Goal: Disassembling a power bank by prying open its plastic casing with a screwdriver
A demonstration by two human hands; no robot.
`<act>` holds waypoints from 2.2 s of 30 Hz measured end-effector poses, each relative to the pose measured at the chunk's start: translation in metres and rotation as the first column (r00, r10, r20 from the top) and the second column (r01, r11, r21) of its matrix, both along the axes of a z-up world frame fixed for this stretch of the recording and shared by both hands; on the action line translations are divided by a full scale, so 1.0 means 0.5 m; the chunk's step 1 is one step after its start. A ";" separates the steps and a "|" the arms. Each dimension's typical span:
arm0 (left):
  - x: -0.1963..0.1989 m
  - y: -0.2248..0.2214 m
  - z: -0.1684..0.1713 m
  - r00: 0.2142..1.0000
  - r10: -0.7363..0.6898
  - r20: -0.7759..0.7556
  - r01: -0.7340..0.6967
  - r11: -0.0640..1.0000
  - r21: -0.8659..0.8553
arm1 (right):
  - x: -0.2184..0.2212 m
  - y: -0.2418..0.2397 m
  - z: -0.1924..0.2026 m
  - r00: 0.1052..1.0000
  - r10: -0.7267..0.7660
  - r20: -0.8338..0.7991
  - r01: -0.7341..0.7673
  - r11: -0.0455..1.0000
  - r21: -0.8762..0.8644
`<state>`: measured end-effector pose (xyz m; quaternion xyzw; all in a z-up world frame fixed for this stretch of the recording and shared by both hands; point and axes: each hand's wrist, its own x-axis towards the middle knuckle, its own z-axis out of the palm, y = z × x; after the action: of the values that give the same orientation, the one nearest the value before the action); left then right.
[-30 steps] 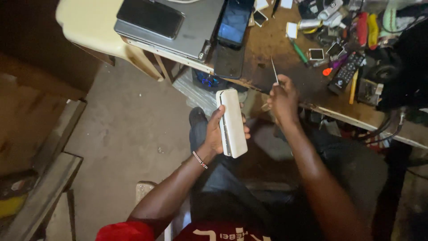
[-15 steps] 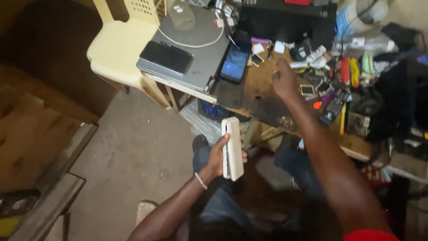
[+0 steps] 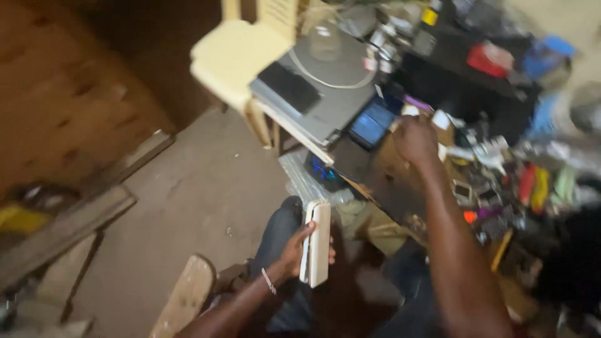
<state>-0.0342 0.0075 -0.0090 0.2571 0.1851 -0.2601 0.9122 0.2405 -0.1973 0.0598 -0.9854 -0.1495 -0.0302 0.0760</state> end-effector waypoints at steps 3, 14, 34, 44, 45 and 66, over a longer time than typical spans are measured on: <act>-0.056 -0.001 -0.026 0.989 0.122 -0.088 -0.139 0.962 -0.234 | -0.030 0.080 0.061 0.926 0.292 0.239 -0.325 0.939 0.114; -0.184 0.085 0.104 0.854 0.515 -0.081 -0.521 0.836 -0.171 | -0.427 0.362 0.219 0.748 0.663 -0.027 -0.610 0.703 0.366; -0.194 0.135 0.272 0.478 0.847 0.233 -0.843 0.517 -0.150 | -0.644 0.324 0.305 0.518 0.712 -0.474 -0.388 0.689 0.612; -0.175 0.124 0.242 0.518 0.837 0.176 -0.846 0.531 -0.038 | -0.611 0.319 0.269 0.502 0.754 -0.424 -0.413 0.639 0.648; -0.172 0.125 0.243 0.517 0.836 0.180 -0.846 0.532 -0.040 | -0.607 0.322 0.272 0.504 0.755 -0.419 -0.416 0.638 0.648; -0.075 0.121 0.232 0.570 0.803 0.174 -0.811 0.584 -0.041 | -0.542 0.351 0.271 0.645 0.614 -0.455 -0.241 0.728 0.641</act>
<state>-0.0719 0.0682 0.1070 0.1858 0.2075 0.2116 0.9368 -0.0303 -0.0217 0.1951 -0.8048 -0.3387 0.2878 0.3935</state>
